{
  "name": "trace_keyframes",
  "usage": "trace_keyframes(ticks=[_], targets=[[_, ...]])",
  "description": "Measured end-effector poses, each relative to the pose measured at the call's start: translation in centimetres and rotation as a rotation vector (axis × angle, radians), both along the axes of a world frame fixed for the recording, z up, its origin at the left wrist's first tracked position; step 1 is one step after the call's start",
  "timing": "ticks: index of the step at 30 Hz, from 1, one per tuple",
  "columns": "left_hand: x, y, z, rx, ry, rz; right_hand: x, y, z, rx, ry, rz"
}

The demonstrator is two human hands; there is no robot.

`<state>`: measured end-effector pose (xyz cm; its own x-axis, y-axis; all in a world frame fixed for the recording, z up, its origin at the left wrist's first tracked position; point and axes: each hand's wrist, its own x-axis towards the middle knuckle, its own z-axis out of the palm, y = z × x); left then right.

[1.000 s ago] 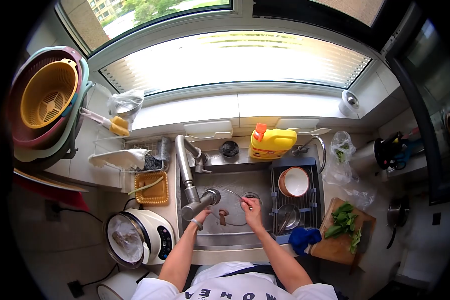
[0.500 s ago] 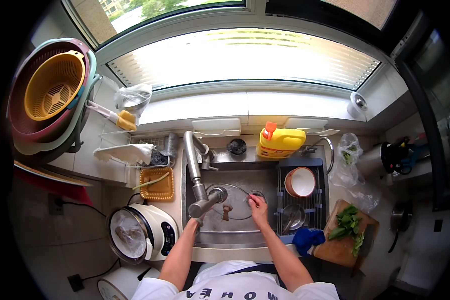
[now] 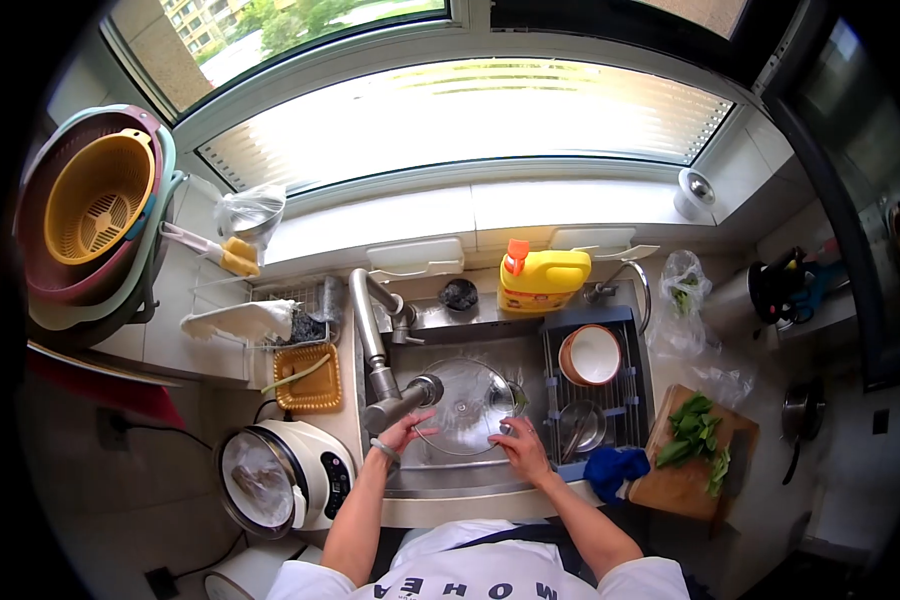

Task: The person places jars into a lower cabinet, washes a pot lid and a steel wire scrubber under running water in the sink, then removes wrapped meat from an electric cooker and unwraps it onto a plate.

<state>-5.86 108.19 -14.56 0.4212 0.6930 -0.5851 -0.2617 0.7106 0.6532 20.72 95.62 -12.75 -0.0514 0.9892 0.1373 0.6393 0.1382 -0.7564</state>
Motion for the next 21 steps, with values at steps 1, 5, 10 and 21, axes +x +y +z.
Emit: trace_keyframes(ticks=[1, 5, 10, 21], targets=[[-0.1, -0.2, 0.0, 0.033, -0.018, 0.025, 0.0, 0.4, 0.1, -0.032, -0.011, -0.027], [0.0, -1.1, 1.5, 0.081, -0.067, 0.043, -1.3, 3.1, -3.4, 0.019, 0.179, -0.647], [-1.5, -2.1, -1.9, 0.044, -0.134, 0.131, 0.3, 5.4, -6.3, -0.448, 0.787, -0.515], [6.4, 0.3, 2.1, 0.236, 0.985, -0.446, -4.6, 5.4, 2.4, -0.476, 0.857, -0.395]])
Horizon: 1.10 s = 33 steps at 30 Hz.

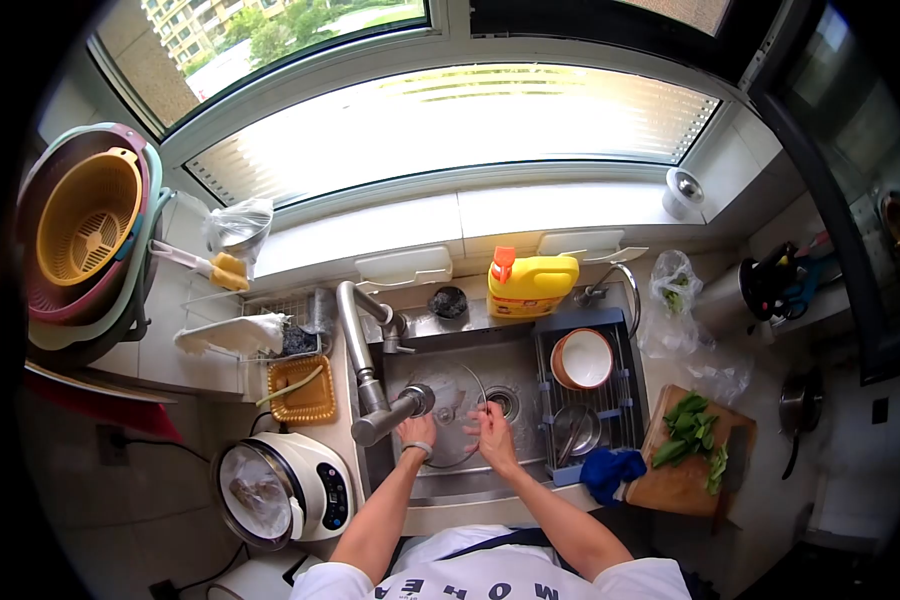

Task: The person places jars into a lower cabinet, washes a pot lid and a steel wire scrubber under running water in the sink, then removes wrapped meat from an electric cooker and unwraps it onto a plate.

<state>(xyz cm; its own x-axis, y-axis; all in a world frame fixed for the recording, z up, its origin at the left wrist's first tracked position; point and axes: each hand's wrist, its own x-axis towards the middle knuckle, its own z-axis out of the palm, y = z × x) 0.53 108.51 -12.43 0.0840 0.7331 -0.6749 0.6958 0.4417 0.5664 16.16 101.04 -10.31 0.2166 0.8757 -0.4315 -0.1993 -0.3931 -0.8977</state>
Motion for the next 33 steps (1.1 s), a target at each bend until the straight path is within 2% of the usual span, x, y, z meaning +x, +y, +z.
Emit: trace_keyframes(ticks=[1, 5, 7, 9, 10, 12, 13, 15, 16, 17, 19, 20, 22, 23, 24, 25, 27, 28, 30, 33], targets=[[0.5, 0.4, 0.5, 0.012, 0.073, -0.075, -0.4, -0.3, -0.1, 0.013, 0.055, -0.060], [4.1, 0.5, -3.1, 0.513, 0.100, -0.171, -1.3, -1.1, -1.4, -0.009, 0.110, -0.114], [5.5, 0.4, -3.8, 0.641, 0.107, -0.198, -1.5, -0.9, -1.9, -0.027, 0.151, -0.142], [6.3, -0.1, -4.2, 0.760, -0.125, -0.337, -1.4, -0.8, -2.5, -0.081, -0.038, -0.101], [6.0, -0.7, -4.3, 0.761, -0.122, -0.334, -1.1, -0.4, -3.0, -0.080, -0.036, -0.098], [5.2, -2.4, -3.8, 0.644, -0.302, -0.554, 0.1, 0.8, -3.8, 0.023, -0.259, -0.150], [4.5, -3.3, -2.6, 0.644, -0.299, -0.555, 0.5, 1.6, -3.1, 0.024, -0.256, -0.150], [2.9, -4.9, -0.4, 0.590, -0.319, -0.662, 1.1, 3.2, -1.8, -0.069, -0.428, -0.146], [2.5, -5.0, -0.4, 0.686, -0.373, -0.575, 0.6, 3.7, -1.2, -0.055, -0.598, -0.097], [2.2, -5.4, -0.4, 0.683, -0.367, -0.575, -0.2, 4.2, -0.5, -0.056, -0.592, -0.095], [2.3, -6.1, -0.3, 0.456, -0.493, -0.150, -1.9, 5.7, 2.6, -0.030, -0.641, 0.029], [2.3, -6.1, -0.3, 0.456, -0.488, -0.147, -2.3, 6.2, 1.3, 0.123, -0.675, 0.086], [2.2, -5.8, -0.1, 0.332, -0.772, 0.289, -4.3, 7.5, -0.2, 0.223, -0.607, 0.073], [1.9, -5.6, 0.1, 0.336, -0.765, 0.288, -4.9, 8.1, -0.9, 0.320, -0.543, 0.057], [1.7, -5.4, 0.6, 0.164, -0.988, 0.549, -5.0, 7.8, -2.5, 0.476, -0.847, 0.177], [1.4, -5.1, 0.8, -0.020, -1.201, 0.810, -5.3, 7.1, -2.6, 0.481, -0.842, 0.173], [0.4, -4.9, 0.5, 0.022, -1.243, 0.851, -5.7, 5.6, -2.8, 0.484, -0.871, 0.462], [-0.6, -4.8, 0.5, 0.026, -1.233, 0.848, -5.4, 4.3, -2.6, 0.484, -0.873, 0.459], [-2.7, -4.6, 0.4, 0.033, -1.212, 0.849, -4.1, 1.2, -2.2, 0.695, -0.799, 0.623], [-4.8, -4.4, 0.3, -0.041, -1.296, 0.753, -1.9, -1.2, -2.7, 0.667, -0.745, 0.600]])
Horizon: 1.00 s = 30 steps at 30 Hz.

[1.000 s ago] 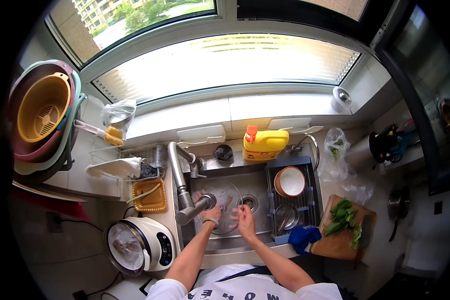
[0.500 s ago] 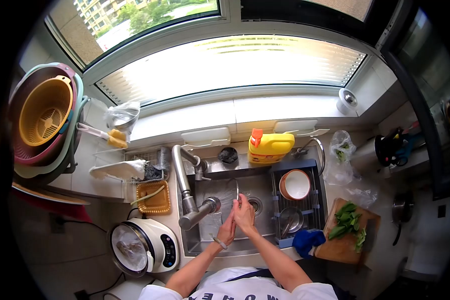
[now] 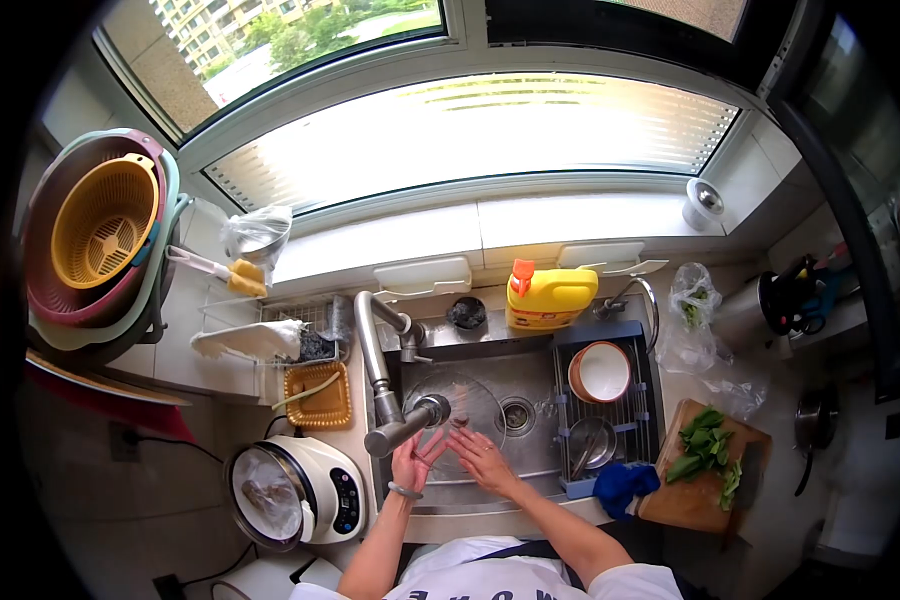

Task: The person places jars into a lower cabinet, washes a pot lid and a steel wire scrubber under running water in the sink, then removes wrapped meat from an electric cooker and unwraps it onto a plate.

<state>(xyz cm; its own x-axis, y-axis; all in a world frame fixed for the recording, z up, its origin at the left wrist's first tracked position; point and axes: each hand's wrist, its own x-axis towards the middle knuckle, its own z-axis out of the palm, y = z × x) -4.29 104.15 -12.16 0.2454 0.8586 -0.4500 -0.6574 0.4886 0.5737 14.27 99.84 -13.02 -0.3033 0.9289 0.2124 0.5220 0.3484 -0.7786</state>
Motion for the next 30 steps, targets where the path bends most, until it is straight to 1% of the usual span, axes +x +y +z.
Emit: trace_keyframes(ticks=[1, 3, 4, 6, 7, 9, 10, 11, 12, 13, 14, 16, 17, 19, 20, 22, 23, 24, 25, 26, 28, 30], targets=[[-0.2, -0.1, -0.2, 0.025, -0.014, -0.026, 0.3, -0.2, 0.1, -0.002, 0.000, 0.000], [-0.1, -0.2, -0.7, 0.028, -0.024, -0.029, 0.9, -0.4, 0.5, 0.022, -0.137, -0.013], [0.1, 0.0, -1.0, 0.036, -0.035, -0.027, 1.4, -0.4, 0.2, 0.027, -0.141, -0.019], [0.0, 0.5, -1.4, 0.023, 0.010, -0.037, 2.0, -0.3, 0.1, 0.109, -0.154, -0.178], [-0.1, 0.8, -1.5, 0.008, 0.056, -0.040, 2.2, 0.0, 0.4, 0.113, -0.156, -0.176], [-0.6, 0.9, -1.5, 0.010, 0.073, -0.048, 2.6, 0.7, 1.0, -0.135, -0.050, -0.762], [-0.7, 1.0, -1.3, 0.011, 0.090, -0.057, 3.3, 1.4, -0.4, -0.133, -0.052, -0.764], [-1.0, 1.0, -1.7, 0.014, 0.087, -0.062, 4.5, 2.3, -3.4, -0.378, 0.366, -0.769], [-1.4, 0.9, -2.4, -0.019, 0.022, -0.068, 5.6, 2.8, -5.1, -0.616, 0.789, -0.743], [-1.9, 0.9, -3.3, -0.051, -0.043, -0.075, 6.6, 2.9, -3.4, -0.701, 0.923, -0.598], [-2.3, 1.0, -4.2, -0.045, -0.045, -0.078, 6.6, 3.0, -2.0, -0.694, 0.923, -0.598], [-2.6, 1.7, -6.0, -0.108, 0.307, -0.215, 6.6, 3.3, -0.2, -0.696, 0.895, -0.594], [-2.4, 2.3, -6.7, -0.107, 0.304, -0.211, 6.6, 3.3, 0.6, -0.696, 0.892, -0.590], [-1.6, 4.1, -6.5, 0.118, 0.724, -0.363, 6.0, 3.3, 2.5, -0.344, 0.439, -0.489], [-1.3, 4.9, -5.9, 0.118, 0.723, -0.363, 5.5, 3.0, 3.7, -0.343, 0.438, -0.490], [-0.3, 7.0, -3.0, 0.369, 0.676, -0.225, 4.0, 2.9, 6.3, -0.070, 0.012, -0.489], [0.0, 8.3, -2.8, 0.372, 0.673, -0.225, 3.6, 2.9, 6.1, 0.025, -0.003, -0.471], [-0.1, 9.8, -3.3, 0.447, 0.737, -0.244, 3.5, 2.9, 6.5, 0.028, -0.005, -0.471], [-0.1, 11.5, -4.0, 0.522, 0.802, -0.261, 3.5, 3.0, 7.2, 0.070, -0.091, -0.465], [0.0, 13.5, -4.9, 0.522, 0.800, -0.256, 3.4, 3.0, 8.1, 0.109, -0.176, -0.457], [0.8, 17.4, -6.5, 0.316, 0.576, -0.324, 4.2, 2.8, 9.8, 0.145, -0.224, -0.486], [2.2, 17.4, -2.3, 0.231, 0.398, -0.272, 5.5, 2.5, 11.4, 0.181, -0.278, -0.514]])
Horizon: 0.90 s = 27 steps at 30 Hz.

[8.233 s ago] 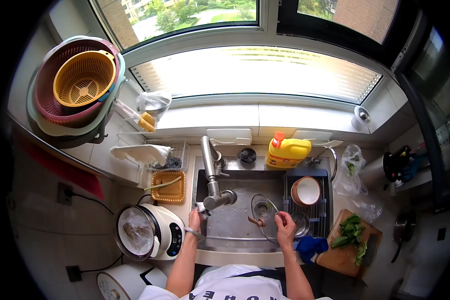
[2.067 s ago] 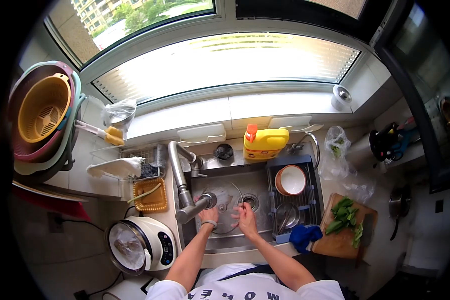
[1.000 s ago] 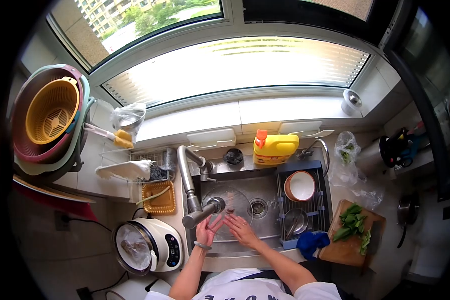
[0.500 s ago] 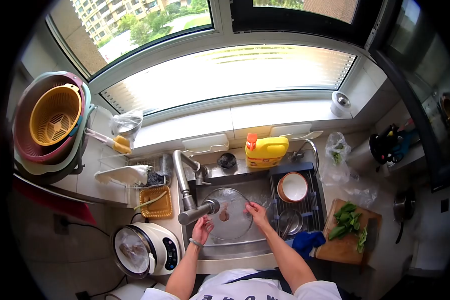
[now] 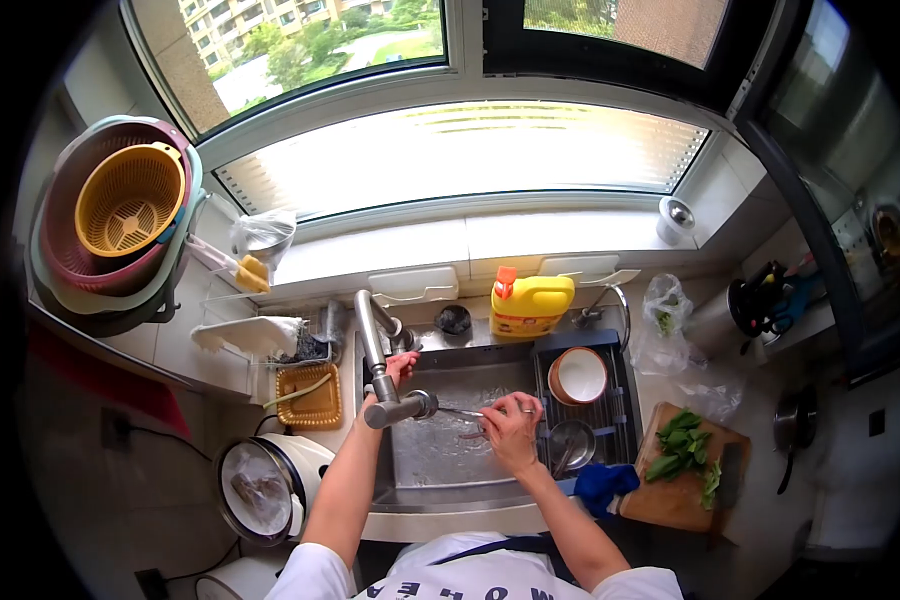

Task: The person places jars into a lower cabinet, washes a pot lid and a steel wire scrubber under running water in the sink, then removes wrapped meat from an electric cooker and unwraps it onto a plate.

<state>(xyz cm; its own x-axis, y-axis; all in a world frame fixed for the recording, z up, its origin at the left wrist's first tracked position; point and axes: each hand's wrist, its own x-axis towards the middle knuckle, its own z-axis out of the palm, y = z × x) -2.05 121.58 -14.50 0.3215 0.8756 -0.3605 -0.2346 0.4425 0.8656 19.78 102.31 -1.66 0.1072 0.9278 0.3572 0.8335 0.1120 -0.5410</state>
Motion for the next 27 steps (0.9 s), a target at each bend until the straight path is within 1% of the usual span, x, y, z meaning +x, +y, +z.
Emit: trace_keyframes(ticks=[2, 3, 4, 6, 8, 10, 12, 14, 15, 16, 17, 19, 20, 22, 23, 25, 27], targets=[[0.8, -1.1, 1.7, -0.045, -0.043, 0.001, 1.6, -0.5, 1.2, -0.008, -0.014, -0.052], [1.3, -2.5, 3.4, -0.070, -0.096, 0.053, 2.2, -0.7, 2.2, -0.006, -0.017, -0.072], [1.4, -3.3, 4.2, -0.094, -0.149, 0.103, 2.7, -0.9, 3.0, -0.004, -0.021, -0.073], [0.8, -4.8, 0.4, -0.073, -0.172, 0.119, 3.7, -1.3, 4.5, 0.041, 0.050, -0.084], [-0.1, -7.3, -1.8, 0.268, 0.319, -0.034, 4.3, -1.3, 6.4, 0.056, 0.066, -0.071], [-0.9, -10.4, 1.1, 0.115, 0.731, -0.206, 4.8, -1.2, 8.6, 0.092, 0.083, -0.031], [-2.2, -14.1, -1.5, 0.176, 0.612, -0.138, 5.2, -1.1, 10.6, 0.099, 0.081, -0.016], [-3.9, -17.9, -4.7, 0.164, 0.707, -0.167, 5.9, -1.1, 12.5, 0.136, 0.073, 0.031], [-4.7, -19.6, -5.5, 0.126, 0.762, -0.199, 6.0, -1.1, 13.4, 0.144, 0.075, 0.036], [-5.3, -21.2, -5.9, 0.085, 0.818, -0.230, 6.3, -1.2, 14.1, 0.140, 0.065, 0.035], [-5.8, -22.5, -6.3, 0.085, 0.811, -0.229, 6.6, -1.2, 14.7, 0.134, 0.091, 0.034], [-6.6, -24.4, -5.7, 0.047, 1.015, -0.300, 7.1, -1.3, 15.9, 0.123, 0.125, 0.048], [-6.8, -24.9, -5.2, 0.046, 1.013, -0.295, 7.3, -1.3, 16.4, 0.124, 0.123, 0.053], [-6.7, -25.4, -3.2, 0.212, 0.691, -0.031, 7.8, -1.2, 17.2, 0.108, 0.209, 0.056], [-6.8, -25.3, -3.1, 0.214, 0.689, -0.024, 8.2, -1.1, 17.2, 0.107, 0.248, 0.065], [-7.3, -25.1, -3.5, 0.170, 0.662, 0.037, 8.7, -0.9, 18.0, 0.112, 0.244, 0.081], [-7.5, -25.2, -3.8, 0.185, 0.664, 0.059, 8.9, -0.8, 18.8, 0.109, 0.257, 0.094]])
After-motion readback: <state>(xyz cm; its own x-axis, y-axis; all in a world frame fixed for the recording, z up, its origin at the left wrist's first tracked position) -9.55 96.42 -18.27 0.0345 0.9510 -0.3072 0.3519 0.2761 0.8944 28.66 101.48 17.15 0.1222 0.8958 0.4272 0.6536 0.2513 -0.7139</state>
